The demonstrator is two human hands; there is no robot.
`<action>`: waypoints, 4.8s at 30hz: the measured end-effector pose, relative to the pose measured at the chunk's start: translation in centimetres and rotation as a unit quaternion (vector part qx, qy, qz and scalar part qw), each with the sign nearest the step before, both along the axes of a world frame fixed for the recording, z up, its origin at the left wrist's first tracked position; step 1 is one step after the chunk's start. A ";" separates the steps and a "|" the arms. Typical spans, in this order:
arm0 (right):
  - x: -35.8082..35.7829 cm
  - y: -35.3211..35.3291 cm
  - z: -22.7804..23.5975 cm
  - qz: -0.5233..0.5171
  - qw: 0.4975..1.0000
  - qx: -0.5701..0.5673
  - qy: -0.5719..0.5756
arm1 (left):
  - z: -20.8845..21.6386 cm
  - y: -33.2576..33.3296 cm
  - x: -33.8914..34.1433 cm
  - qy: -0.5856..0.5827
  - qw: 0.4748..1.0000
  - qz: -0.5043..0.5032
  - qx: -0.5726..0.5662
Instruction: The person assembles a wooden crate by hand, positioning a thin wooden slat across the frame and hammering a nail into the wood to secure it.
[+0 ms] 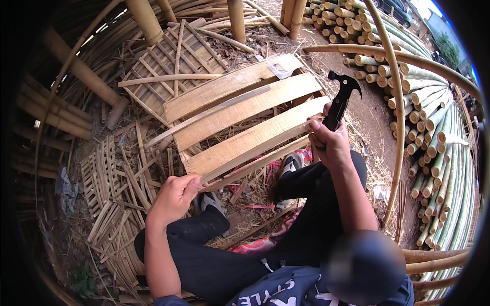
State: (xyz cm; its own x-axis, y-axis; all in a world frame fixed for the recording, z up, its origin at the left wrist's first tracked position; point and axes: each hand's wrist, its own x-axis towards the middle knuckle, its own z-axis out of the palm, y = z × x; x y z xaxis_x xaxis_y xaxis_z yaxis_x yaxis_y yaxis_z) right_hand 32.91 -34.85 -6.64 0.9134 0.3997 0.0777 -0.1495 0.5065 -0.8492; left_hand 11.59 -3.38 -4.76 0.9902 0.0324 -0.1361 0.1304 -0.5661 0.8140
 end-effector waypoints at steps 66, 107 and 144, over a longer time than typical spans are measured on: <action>1.7 -6.4 0.4 -0.175 0.957 -0.229 0.025 | -16.0 -24.5 14.1 -0.147 0.914 0.272 -0.263; 0.9 0.2 -7.5 -0.011 0.922 -0.388 0.012 | -17.0 0.4 20.0 -0.134 0.908 0.119 0.379; 2.8 2.0 -12.5 0.011 0.909 -0.413 0.045 | -15.1 -4.3 21.6 -0.228 0.894 0.064 0.381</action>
